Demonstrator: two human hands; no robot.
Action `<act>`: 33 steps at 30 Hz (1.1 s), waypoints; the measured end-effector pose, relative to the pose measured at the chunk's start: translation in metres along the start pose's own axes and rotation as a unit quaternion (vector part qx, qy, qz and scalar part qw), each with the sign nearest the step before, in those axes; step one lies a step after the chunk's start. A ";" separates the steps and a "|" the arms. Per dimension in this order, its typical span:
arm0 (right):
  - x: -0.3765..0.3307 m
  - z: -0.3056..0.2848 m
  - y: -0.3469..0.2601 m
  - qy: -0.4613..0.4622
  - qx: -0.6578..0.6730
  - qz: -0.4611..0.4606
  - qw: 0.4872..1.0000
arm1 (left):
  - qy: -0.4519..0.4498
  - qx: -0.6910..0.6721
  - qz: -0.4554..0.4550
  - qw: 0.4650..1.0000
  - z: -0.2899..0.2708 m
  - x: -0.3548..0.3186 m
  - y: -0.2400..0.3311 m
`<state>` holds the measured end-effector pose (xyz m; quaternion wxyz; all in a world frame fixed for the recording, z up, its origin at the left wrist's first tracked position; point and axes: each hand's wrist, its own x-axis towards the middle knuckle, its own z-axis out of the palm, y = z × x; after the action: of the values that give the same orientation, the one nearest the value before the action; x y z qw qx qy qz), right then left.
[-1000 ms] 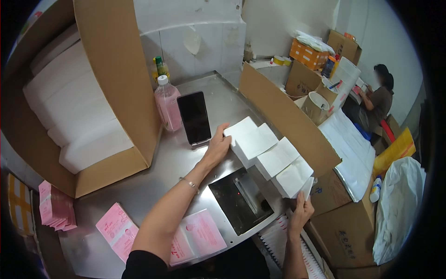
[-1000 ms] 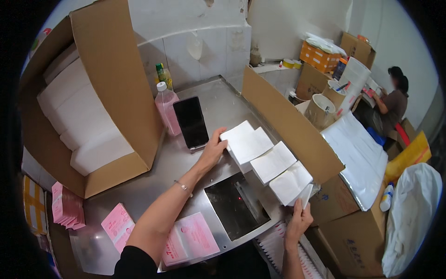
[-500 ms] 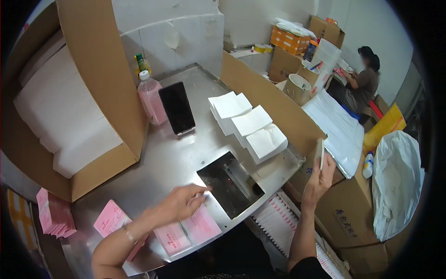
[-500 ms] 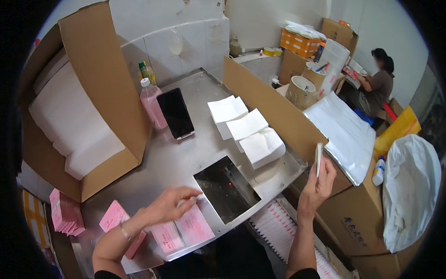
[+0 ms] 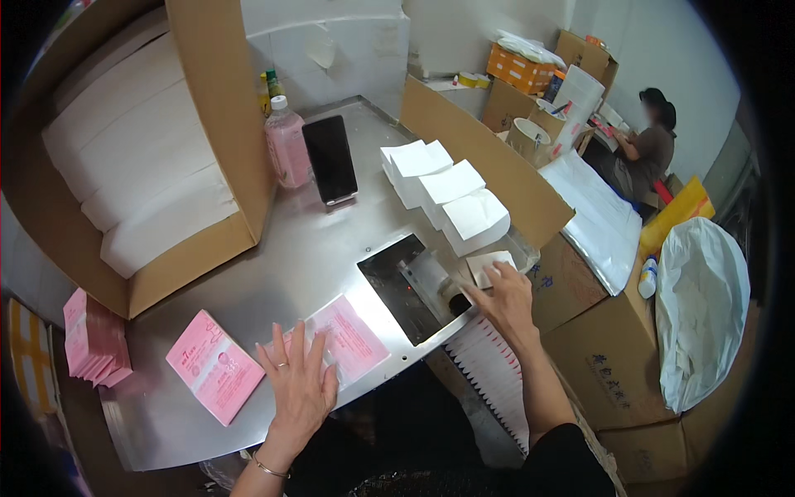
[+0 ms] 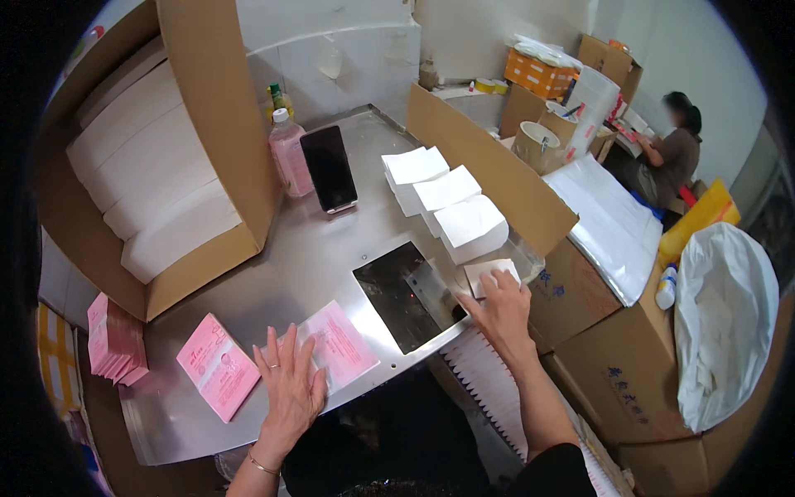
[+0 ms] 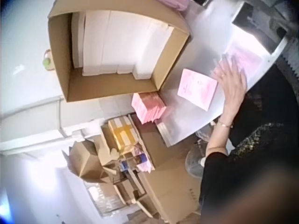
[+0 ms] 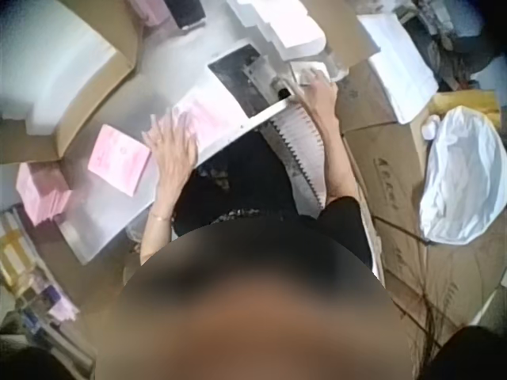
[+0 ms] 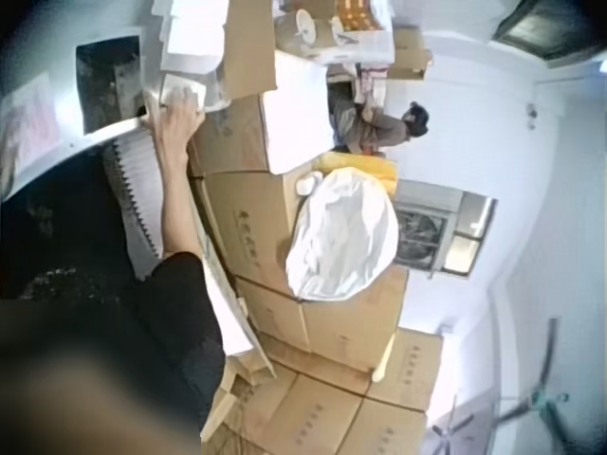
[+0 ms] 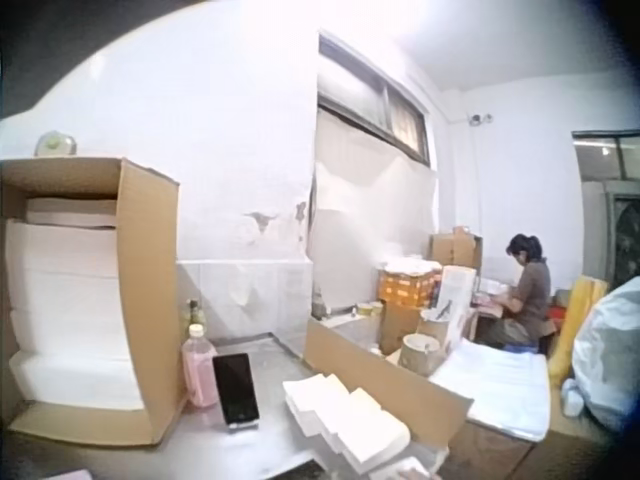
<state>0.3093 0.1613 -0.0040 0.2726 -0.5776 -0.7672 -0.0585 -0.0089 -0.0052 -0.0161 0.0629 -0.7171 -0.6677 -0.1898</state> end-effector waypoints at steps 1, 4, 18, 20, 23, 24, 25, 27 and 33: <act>0.006 0.001 -0.001 0.041 0.033 -0.018 0.998 | 0.032 0.024 -0.010 0.999 0.002 -0.001 0.000; 0.050 -0.010 -0.031 0.160 -0.004 -0.133 0.978 | 0.052 0.000 -0.068 0.996 0.002 -0.005 0.004; 0.098 0.018 -0.004 0.105 -0.001 -0.083 0.991 | 0.006 0.040 -0.067 0.997 -0.016 0.000 0.020; 0.095 0.016 -0.001 0.106 0.013 -0.088 0.990 | -0.011 0.031 -0.071 0.997 -0.016 0.002 0.022; 0.093 0.019 0.005 0.155 0.032 -0.114 0.981 | 0.017 0.034 -0.055 0.998 -0.003 0.007 0.022; 0.093 0.021 0.009 0.203 0.037 -0.135 0.969 | 0.025 0.009 -0.057 0.998 0.003 0.008 0.022; 0.094 0.022 0.012 0.202 0.037 -0.134 0.969 | 0.031 -0.015 -0.059 0.998 0.003 0.007 0.022; 0.098 0.020 0.017 0.180 -0.047 -0.093 0.978 | 0.008 -0.020 -0.036 0.999 0.000 0.009 0.033; -0.002 0.017 -0.094 0.091 0.191 -0.348 0.913 | -0.021 -0.101 0.038 0.994 -0.003 -0.003 0.036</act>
<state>0.2172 0.1357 0.0016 0.4082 -0.2030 -0.8884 -0.0545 0.0260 -0.0128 -0.0088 -0.0165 -0.7487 -0.6185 -0.2381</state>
